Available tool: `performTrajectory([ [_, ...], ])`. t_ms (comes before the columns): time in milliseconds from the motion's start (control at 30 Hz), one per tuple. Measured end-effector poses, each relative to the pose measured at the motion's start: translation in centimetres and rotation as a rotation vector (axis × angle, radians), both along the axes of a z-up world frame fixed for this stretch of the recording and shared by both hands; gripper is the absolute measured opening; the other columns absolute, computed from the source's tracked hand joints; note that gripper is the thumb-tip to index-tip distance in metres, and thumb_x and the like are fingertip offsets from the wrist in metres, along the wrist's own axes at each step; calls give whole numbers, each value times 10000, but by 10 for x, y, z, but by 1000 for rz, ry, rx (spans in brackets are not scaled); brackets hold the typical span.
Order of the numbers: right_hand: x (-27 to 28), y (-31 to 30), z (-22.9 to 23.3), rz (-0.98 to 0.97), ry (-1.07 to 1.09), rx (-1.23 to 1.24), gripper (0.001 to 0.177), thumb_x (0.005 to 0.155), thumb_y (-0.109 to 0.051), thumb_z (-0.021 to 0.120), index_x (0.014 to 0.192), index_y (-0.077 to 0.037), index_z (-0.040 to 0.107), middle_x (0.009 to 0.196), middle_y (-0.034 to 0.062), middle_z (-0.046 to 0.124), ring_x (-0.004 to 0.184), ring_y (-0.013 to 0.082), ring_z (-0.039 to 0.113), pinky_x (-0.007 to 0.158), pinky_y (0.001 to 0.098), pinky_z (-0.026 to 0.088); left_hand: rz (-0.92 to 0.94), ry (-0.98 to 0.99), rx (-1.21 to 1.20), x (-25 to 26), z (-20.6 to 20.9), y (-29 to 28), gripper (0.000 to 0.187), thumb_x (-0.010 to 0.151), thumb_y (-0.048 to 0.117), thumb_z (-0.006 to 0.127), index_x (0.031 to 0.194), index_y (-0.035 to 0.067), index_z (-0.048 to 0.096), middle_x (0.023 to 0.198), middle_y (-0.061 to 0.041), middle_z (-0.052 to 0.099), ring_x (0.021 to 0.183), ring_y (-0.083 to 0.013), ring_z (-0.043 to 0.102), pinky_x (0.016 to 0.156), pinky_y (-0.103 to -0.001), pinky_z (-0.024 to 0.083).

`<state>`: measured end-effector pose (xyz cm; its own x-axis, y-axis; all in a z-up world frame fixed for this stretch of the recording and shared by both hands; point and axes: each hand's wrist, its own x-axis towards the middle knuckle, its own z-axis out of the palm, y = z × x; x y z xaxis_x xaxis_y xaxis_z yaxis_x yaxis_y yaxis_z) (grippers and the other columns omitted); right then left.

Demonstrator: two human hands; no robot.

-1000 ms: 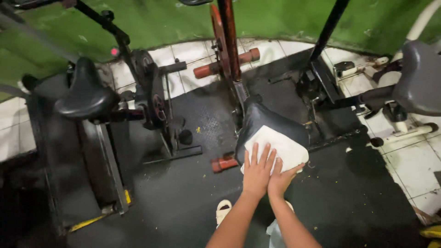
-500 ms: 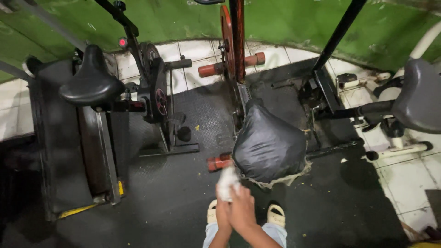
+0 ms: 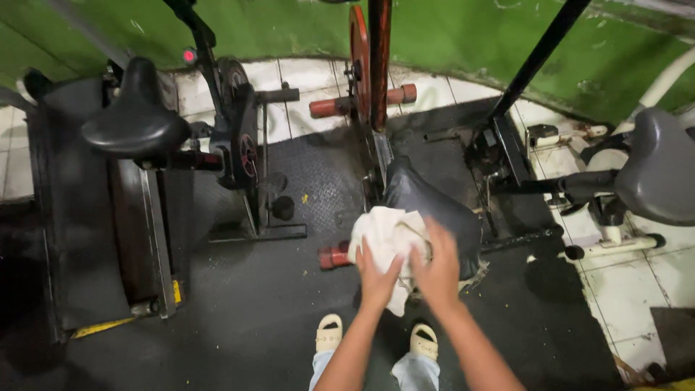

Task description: Cleaning gym equipment with a cloth.

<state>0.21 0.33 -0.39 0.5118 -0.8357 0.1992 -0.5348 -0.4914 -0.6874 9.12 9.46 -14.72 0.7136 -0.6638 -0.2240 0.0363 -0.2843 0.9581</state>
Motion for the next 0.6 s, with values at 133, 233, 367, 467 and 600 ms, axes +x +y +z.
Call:
performTrajectory([
  [133, -4, -47, -60, -159, 308, -222, 485, 983, -251, 605, 1413, -28, 577, 1488, 187, 563, 1429, 385, 466, 1124, 533, 304, 33, -170, 468, 9, 97, -46, 1051, 759, 576, 794, 1574, 123, 308, 1558, -256, 288, 1391, -441, 353, 1122, -497, 375],
  [233, 5, -49, -58, -241, 339, -248, 539, 962, -312, 555, 1417, -21, 560, 1508, 185, 561, 1427, 370, 463, 1150, 550, 258, -50, -269, 582, 30, 108, -56, 959, 773, 644, 749, 1497, 106, 424, 1438, -249, 472, 1274, -443, 502, 1019, -521, 459],
  [367, -2, -43, -69, -366, 145, -146, 610, 977, -386, 553, 1462, -16, 528, 1479, 210, 549, 1433, 354, 473, 1227, 519, 279, -135, -373, 540, 55, 82, -75, 875, 813, 699, 666, 1387, 53, 531, 1278, -257, 620, 1126, -437, 632, 915, -522, 522],
  [467, 1, -47, -70, -363, 100, -212, 652, 1026, -444, 506, 1517, -16, 487, 1512, 226, 517, 1442, 366, 451, 1255, 523, 279, -199, -423, 463, 76, 59, -100, 808, 864, 706, 591, 1292, 21, 608, 1159, -270, 684, 1010, -451, 684, 859, -529, 540],
  [600, 10, -45, -59, -350, 181, -237, 715, 991, -493, 470, 1513, -5, 452, 1494, 205, 520, 1446, 365, 446, 1223, 533, 267, -261, -357, 394, 92, 34, -141, 704, 948, 661, 511, 1178, 14, 670, 1115, -286, 703, 1017, -476, 669, 881, -555, 512],
])
